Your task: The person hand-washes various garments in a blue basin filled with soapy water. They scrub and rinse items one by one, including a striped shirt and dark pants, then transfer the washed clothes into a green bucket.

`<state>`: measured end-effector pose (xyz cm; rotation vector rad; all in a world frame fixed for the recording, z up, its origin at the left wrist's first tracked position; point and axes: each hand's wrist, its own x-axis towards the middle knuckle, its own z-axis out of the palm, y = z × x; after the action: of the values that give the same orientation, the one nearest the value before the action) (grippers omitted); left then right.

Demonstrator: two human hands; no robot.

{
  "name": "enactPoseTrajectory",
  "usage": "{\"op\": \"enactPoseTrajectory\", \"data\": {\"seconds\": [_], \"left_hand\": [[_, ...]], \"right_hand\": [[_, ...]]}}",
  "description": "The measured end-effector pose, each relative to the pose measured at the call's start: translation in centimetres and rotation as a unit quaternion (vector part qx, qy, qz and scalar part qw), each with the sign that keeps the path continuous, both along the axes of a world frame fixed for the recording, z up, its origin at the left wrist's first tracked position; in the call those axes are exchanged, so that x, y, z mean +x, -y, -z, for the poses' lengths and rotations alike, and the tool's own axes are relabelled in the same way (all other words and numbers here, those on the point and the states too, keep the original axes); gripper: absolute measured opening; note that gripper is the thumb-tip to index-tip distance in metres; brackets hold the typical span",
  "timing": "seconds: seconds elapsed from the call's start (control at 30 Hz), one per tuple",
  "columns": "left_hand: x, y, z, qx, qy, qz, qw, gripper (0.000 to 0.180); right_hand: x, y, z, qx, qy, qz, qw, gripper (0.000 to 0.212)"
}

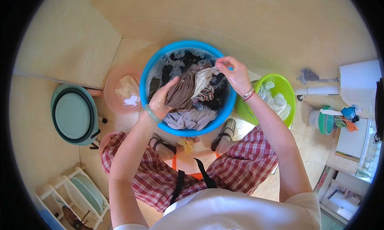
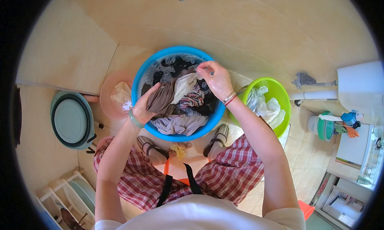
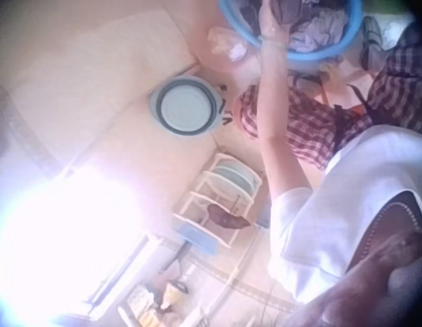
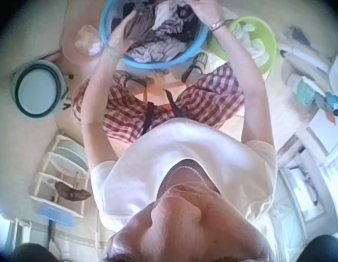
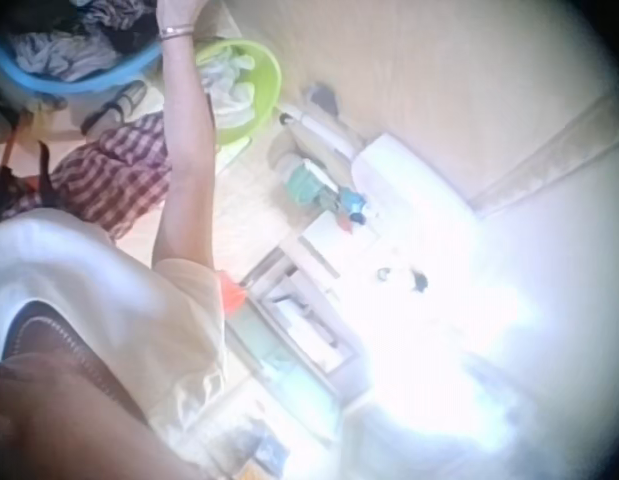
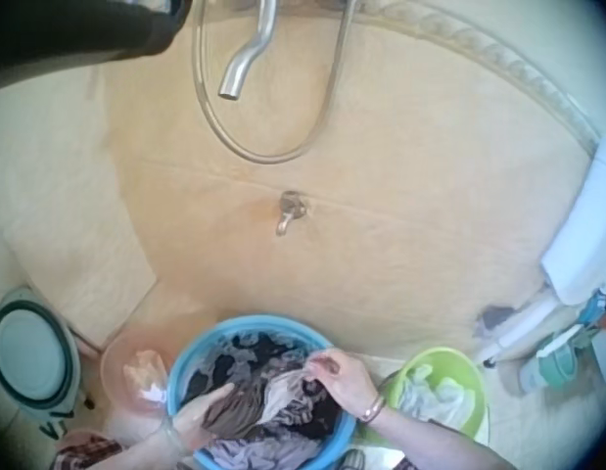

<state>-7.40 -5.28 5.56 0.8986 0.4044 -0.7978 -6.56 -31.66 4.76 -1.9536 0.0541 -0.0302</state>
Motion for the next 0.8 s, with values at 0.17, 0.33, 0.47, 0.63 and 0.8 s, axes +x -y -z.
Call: {"op": "enactPoseTrajectory", "data": {"seconds": [0.17,0.33,0.47,0.63,0.8], "left_hand": [[0.0,3.8,0.1,0.051,0.132,-0.037,0.989,0.018],[0.9,8.6,-2.3,0.099,0.098,-0.02,0.99,0.021],[1.9,13.5,0.1,0.106,0.111,0.025,0.988,0.022],[-1.3,24.2,-1.3,0.062,0.22,0.175,0.958,0.027],[-2.0,30.0,1.3,0.008,0.237,0.379,0.895,0.036]], "right_hand": [[-2.6,-1.3,-3.4,0.218,-0.332,-0.089,0.913,0.051],[-4.3,4.4,-4.8,0.315,-0.211,0.005,0.925,0.027],[-6.4,10.2,-8.7,0.32,-0.173,0.109,0.925,0.028],[-9.9,18.7,-7.2,-0.141,-0.014,0.263,0.954,0.054],[-13.1,24.4,-4.9,-0.077,-0.165,0.308,0.934,0.05]]}}
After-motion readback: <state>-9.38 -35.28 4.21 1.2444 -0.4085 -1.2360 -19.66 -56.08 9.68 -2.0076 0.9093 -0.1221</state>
